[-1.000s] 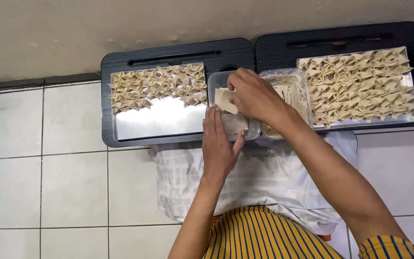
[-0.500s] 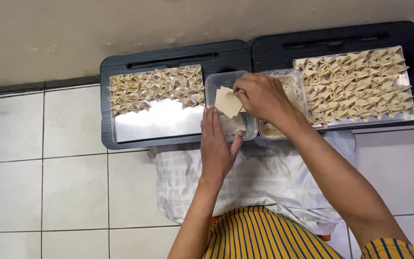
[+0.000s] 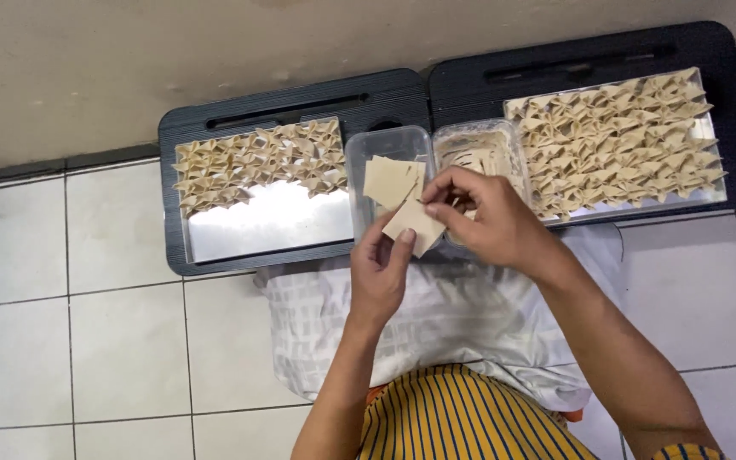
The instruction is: Preparing dumplings by applying filling to wrappers and folding them into decorative flower shapes.
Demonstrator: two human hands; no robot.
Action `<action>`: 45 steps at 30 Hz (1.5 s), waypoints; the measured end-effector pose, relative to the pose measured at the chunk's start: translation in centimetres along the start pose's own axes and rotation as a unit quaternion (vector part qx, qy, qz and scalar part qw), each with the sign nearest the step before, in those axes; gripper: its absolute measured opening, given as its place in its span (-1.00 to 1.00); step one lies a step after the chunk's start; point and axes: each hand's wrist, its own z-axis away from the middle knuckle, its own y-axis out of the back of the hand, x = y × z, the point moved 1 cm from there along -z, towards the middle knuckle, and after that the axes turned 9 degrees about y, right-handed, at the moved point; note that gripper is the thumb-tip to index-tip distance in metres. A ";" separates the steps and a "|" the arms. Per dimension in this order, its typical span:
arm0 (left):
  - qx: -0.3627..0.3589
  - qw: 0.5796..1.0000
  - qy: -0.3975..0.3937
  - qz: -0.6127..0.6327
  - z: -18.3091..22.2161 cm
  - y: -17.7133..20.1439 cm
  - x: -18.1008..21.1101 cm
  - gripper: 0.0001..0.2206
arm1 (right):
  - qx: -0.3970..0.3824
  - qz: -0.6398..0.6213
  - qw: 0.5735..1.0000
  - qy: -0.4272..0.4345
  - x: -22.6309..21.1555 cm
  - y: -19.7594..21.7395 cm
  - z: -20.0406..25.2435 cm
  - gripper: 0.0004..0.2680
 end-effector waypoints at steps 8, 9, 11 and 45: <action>0.004 0.995 0.077 0.059 -0.9 -2.4 3.8 -0.79 | 0.025 0.202 0.979 0.018 -0.6 4.4 4.1 -0.79; 0.013 0.998 0.065 0.021 -1.0 -2.3 3.9 -0.79 | 0.028 0.275 0.961 0.018 -0.2 5.3 4.9 -0.79; 0.018 0.998 0.053 -0.006 -1.4 -2.2 3.8 -0.80 | -0.014 0.344 0.938 -0.031 -0.8 6.0 6.1 -0.74; -0.113 0.847 -0.208 -0.475 1.7 -5.1 4.4 -0.87 | 0.079 0.280 0.956 0.035 4.1 8.5 6.6 -0.88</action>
